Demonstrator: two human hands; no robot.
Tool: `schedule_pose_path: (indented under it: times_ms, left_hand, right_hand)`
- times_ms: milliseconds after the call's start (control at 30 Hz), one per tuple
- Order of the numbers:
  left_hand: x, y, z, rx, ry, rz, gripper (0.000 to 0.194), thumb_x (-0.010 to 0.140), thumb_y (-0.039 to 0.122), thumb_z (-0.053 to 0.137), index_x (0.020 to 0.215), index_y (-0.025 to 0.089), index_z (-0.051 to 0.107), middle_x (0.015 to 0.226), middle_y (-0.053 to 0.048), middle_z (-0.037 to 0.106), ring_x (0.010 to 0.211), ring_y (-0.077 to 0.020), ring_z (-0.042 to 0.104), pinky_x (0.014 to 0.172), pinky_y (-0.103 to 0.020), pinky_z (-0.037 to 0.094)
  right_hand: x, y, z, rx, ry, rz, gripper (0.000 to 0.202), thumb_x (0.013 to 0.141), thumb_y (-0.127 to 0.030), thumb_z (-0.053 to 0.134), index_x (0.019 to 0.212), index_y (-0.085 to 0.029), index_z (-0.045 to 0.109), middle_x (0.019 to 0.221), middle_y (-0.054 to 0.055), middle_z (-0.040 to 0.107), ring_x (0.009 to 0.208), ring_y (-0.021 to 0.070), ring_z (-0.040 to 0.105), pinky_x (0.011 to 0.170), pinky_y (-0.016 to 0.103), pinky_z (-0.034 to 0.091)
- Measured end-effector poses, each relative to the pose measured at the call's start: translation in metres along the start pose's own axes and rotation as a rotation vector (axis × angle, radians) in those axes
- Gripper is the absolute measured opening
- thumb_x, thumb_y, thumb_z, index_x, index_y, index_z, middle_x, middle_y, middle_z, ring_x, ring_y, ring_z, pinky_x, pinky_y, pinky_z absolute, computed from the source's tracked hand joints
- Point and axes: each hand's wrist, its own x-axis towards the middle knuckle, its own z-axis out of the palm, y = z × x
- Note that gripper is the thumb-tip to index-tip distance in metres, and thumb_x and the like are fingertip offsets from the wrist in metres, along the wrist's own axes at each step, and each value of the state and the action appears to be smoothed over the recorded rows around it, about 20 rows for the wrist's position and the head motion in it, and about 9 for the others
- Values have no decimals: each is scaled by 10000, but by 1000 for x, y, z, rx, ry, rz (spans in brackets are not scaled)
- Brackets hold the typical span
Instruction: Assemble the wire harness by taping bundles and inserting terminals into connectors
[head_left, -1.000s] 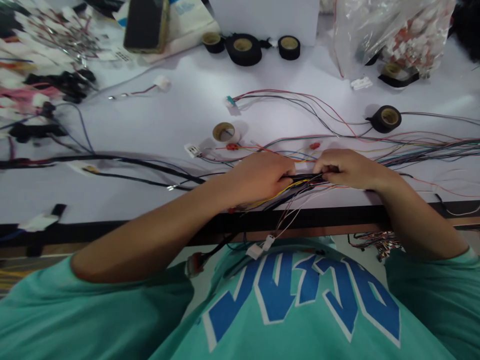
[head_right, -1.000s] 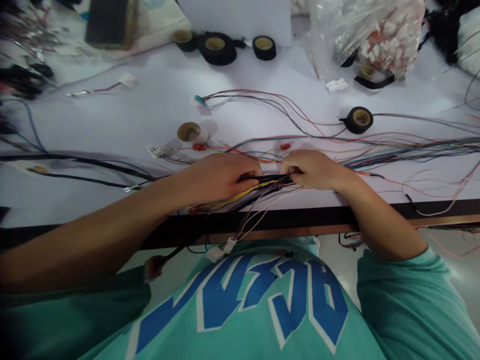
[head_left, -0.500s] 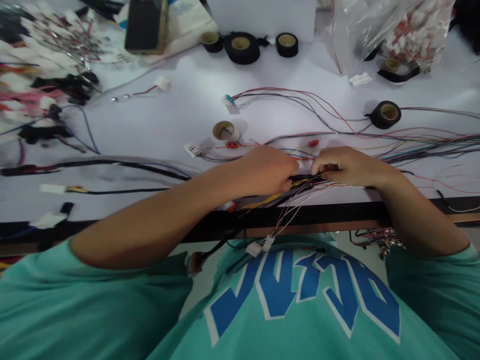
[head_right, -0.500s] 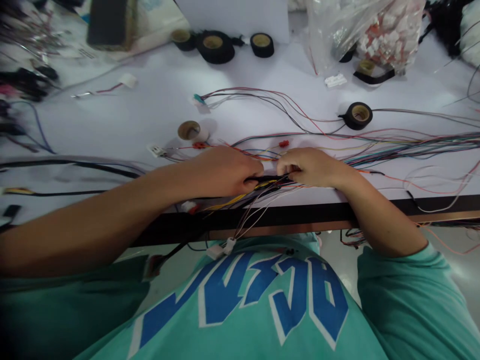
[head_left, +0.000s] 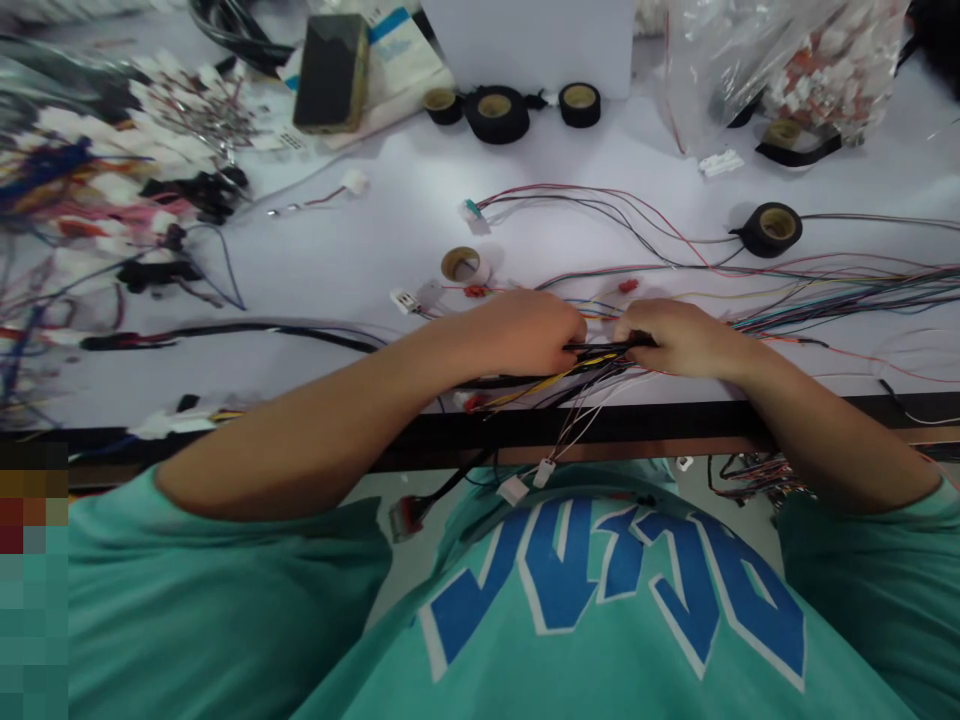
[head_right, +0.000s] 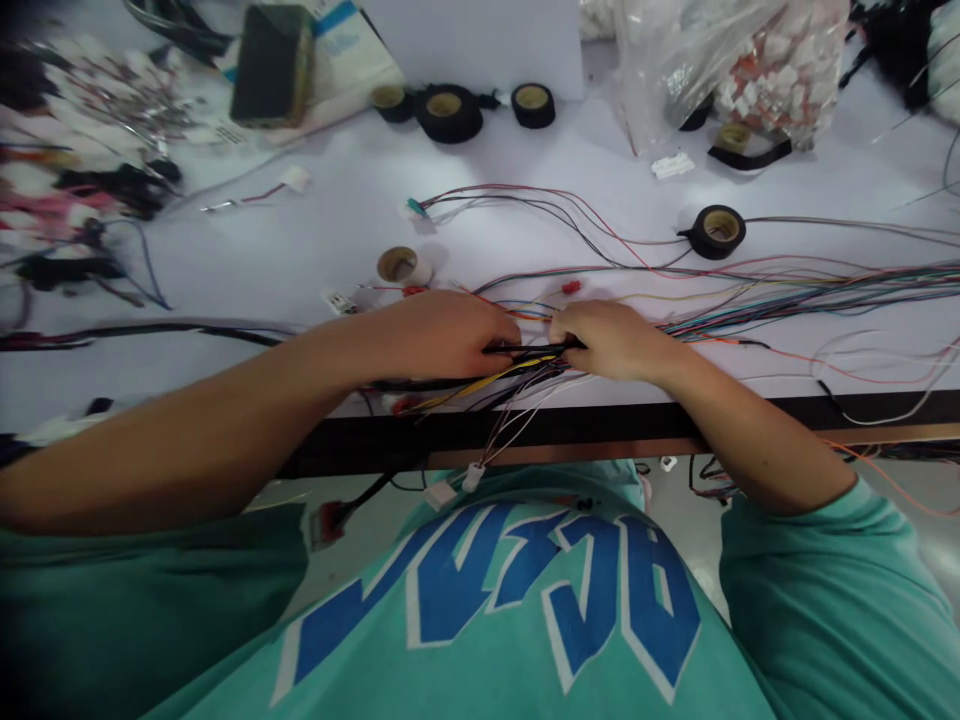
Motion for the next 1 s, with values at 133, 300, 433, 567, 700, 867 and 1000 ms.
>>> schedule_pose_path:
  times_ms: [133,300,433,567,700,867,1000]
  left_hand:
    - [2,-1,2,4,16,-15,304,796,266,449,917,183,716,863,-101,706,758,-233,636,676,-318,427]
    - [-5,7,0,55,73,-88,338,801,263,412,921,134,701,818,-132,690,816,-280,640,689,-337,429]
    - [-8,9,-6,42,97,-162,338,801,260,422,959,115,684,815,-116,673,856,-276,641,726,-324,426]
    - [-9,5,-10,-62,89,-152,349,817,309,417,996,140,665,900,-96,682,856,-250,635,726,-306,428]
    - [-8,3,-7,-103,91,-137,383,806,380,470,1060,152,643,984,-85,684,912,-242,626,773,-287,438]
    - [-7,8,1,-37,107,-149,348,839,274,432,1111,177,626,976,-99,693,937,-262,642,780,-314,448]
    - [-7,10,4,-4,113,-156,342,863,261,398,1116,176,613,970,-111,699,918,-271,656,743,-322,452]
  right_hand:
    - [1,-1,1,-6,6,3,204,715,-149,514,873,-159,642,889,47,645,775,151,521,673,243,315]
    - [2,0,-1,7,-30,6,241,748,-169,497,938,-158,645,929,55,646,807,160,534,691,248,337]
    - [3,2,-4,14,-69,-17,247,783,-180,477,960,-146,646,927,62,642,821,163,538,704,251,348]
    - [3,3,-5,69,-62,-50,210,793,-195,490,924,-133,643,906,55,630,784,145,523,702,242,358]
    - [1,4,-10,140,-57,-56,219,790,-211,507,938,-132,647,901,45,635,800,146,535,719,246,380]
    - [-4,18,-24,327,-200,-55,339,720,-130,517,1027,-168,655,939,4,669,839,138,583,748,247,430]
    - [-7,30,-32,486,-245,-18,412,697,-101,515,1069,-204,658,994,-16,686,878,133,612,783,261,460]
